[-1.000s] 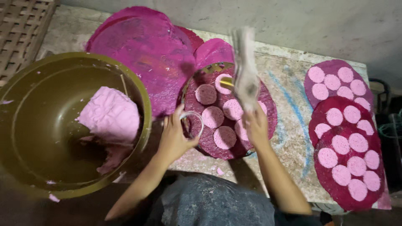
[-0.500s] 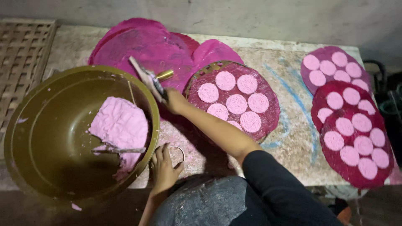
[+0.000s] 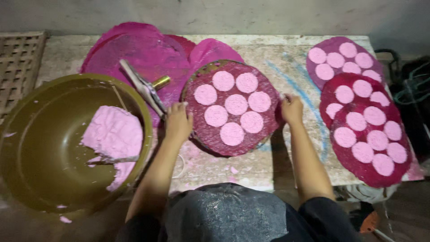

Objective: The person scoops pink paste from a large bowl into a wooden hand-held mold, squeezes the press to eject a formed round disc onto a mesh tray, and repeats the cycle across several trays, finally covering a filled tray with a pink sheet.

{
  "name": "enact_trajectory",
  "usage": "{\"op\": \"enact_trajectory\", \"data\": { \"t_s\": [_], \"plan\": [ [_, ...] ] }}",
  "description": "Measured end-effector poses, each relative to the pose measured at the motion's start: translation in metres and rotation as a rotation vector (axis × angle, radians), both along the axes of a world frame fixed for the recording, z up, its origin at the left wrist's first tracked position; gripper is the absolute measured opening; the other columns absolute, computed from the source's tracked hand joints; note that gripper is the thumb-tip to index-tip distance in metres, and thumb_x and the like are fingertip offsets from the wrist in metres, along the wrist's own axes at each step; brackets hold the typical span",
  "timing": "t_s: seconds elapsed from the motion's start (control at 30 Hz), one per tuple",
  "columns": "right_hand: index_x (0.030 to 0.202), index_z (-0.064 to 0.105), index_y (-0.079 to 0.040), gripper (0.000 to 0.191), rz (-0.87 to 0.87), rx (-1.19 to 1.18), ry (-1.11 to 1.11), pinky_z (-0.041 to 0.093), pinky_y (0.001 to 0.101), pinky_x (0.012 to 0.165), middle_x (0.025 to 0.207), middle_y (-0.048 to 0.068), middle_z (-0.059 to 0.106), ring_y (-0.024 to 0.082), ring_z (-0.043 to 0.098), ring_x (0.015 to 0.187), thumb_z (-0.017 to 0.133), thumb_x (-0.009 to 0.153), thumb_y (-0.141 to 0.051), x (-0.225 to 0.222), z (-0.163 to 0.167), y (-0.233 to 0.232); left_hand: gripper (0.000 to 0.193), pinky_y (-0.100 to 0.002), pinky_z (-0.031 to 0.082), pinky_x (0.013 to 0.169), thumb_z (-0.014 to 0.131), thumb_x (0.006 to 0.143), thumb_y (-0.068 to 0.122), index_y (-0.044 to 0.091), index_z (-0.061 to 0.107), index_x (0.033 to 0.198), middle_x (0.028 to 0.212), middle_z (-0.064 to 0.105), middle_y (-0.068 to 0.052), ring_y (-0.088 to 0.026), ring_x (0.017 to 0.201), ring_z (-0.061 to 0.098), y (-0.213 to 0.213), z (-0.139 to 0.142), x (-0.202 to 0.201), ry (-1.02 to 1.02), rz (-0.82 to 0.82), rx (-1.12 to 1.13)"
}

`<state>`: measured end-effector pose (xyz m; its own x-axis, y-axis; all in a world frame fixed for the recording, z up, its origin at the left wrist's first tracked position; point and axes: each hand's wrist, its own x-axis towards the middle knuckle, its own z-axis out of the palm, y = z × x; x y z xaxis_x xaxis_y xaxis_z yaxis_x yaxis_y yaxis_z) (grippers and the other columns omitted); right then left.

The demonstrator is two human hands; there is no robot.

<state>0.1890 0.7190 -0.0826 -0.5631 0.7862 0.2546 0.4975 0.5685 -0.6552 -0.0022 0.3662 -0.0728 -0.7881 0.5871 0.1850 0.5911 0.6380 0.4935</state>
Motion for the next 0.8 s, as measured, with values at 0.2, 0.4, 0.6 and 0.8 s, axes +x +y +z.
{"op": "enact_trajectory", "data": {
  "t_s": [0.2, 0.4, 0.6, 0.8],
  "plan": [
    [0.111, 0.074, -0.004, 0.027, 0.108, 0.058, 0.161, 0.057, 0.0406, 0.083, 0.104, 0.020, 0.072, 0.036, 0.071, 0.092, 0.075, 0.088, -0.017, 0.015, 0.017, -0.021, 0.056, -0.050, 0.042, 0.104, 0.067, 0.092, 0.021, -0.011, 0.051, 0.136, 0.138, 0.045, -0.030, -0.042, 0.124, 0.048, 0.047, 0.014, 0.005, -0.192, 0.146, -0.133],
    [0.097, 0.070, -0.004, 0.014, 0.087, 0.115, 0.228, 0.054, 0.0448, 0.075, 0.095, 0.019, 0.068, 0.038, 0.067, 0.085, 0.076, 0.085, -0.010, 0.019, 0.045, -0.027, 0.060, -0.051, 0.044, 0.112, 0.064, 0.095, 0.019, -0.008, 0.047, 0.145, 0.136, 0.052, -0.032, -0.048, 0.127, 0.053, 0.066, 0.011, 0.010, -0.070, 0.150, -0.018],
    [0.093, 0.058, -0.002, 0.012, 0.125, 0.033, 0.182, 0.051, 0.0518, 0.072, 0.085, 0.024, 0.065, 0.047, 0.064, 0.083, 0.069, 0.089, -0.005, 0.020, 0.050, -0.010, 0.054, -0.053, 0.044, 0.106, 0.064, 0.094, 0.016, -0.007, 0.051, 0.140, 0.137, 0.051, -0.033, -0.048, 0.124, 0.053, 0.079, 0.014, 0.016, -0.072, 0.266, -0.196],
    [0.096, 0.059, -0.002, 0.011, 0.126, 0.010, 0.147, 0.051, 0.0540, 0.074, 0.088, 0.026, 0.066, 0.049, 0.064, 0.087, 0.066, 0.087, -0.004, 0.009, 0.049, 0.005, 0.043, -0.053, 0.041, 0.107, 0.055, 0.097, 0.009, -0.007, 0.054, 0.137, 0.138, 0.051, -0.032, -0.049, 0.125, 0.049, 0.094, 0.017, 0.018, 0.043, 0.275, -0.177]
  ]
}}
